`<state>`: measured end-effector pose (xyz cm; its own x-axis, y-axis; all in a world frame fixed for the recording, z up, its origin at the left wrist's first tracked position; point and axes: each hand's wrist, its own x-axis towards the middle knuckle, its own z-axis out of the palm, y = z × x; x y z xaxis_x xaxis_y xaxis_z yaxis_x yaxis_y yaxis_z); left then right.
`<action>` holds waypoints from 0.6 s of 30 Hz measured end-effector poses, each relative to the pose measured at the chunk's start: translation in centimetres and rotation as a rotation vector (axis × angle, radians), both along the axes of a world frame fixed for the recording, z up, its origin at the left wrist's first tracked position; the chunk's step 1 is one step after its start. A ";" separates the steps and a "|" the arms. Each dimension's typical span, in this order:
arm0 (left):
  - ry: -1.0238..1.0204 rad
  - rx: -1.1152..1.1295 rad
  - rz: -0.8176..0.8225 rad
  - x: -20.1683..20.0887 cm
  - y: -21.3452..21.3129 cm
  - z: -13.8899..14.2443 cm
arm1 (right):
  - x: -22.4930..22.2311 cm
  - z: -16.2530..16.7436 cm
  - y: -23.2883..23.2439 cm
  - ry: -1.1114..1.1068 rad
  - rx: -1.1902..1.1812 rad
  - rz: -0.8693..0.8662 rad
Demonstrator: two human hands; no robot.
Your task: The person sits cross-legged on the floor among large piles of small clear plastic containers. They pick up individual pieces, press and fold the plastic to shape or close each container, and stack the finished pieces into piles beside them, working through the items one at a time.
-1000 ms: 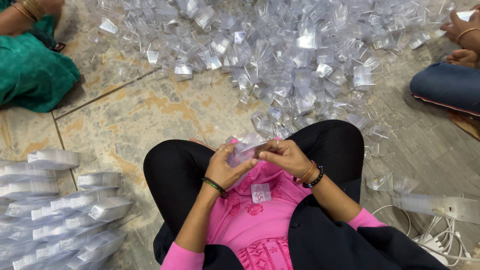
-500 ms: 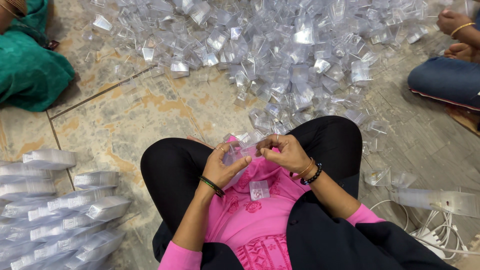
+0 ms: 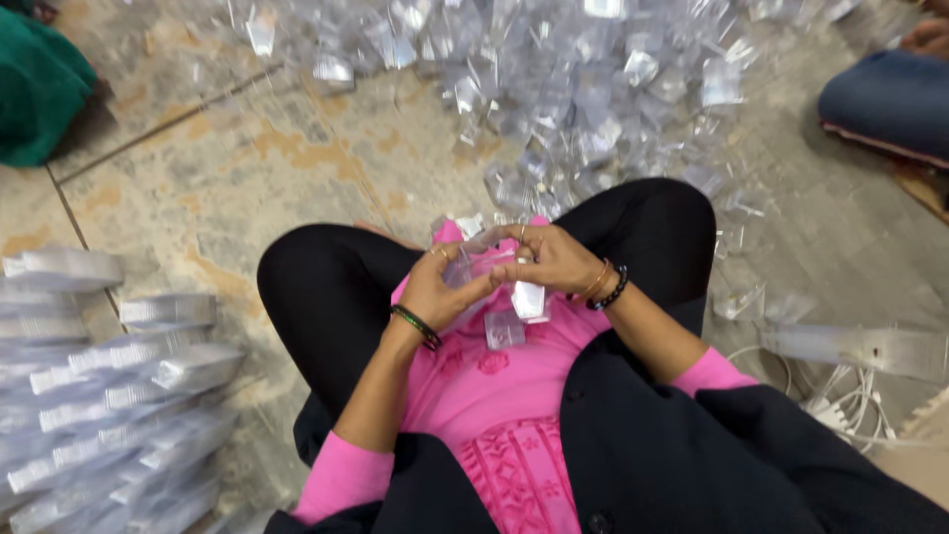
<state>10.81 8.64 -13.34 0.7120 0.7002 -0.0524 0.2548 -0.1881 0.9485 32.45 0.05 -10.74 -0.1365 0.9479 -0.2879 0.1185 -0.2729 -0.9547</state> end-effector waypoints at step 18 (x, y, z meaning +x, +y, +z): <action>0.135 0.075 0.189 -4.8 2.0 0.5 | -4.7 -2.7 1.2 -1.155 -0.176 0.764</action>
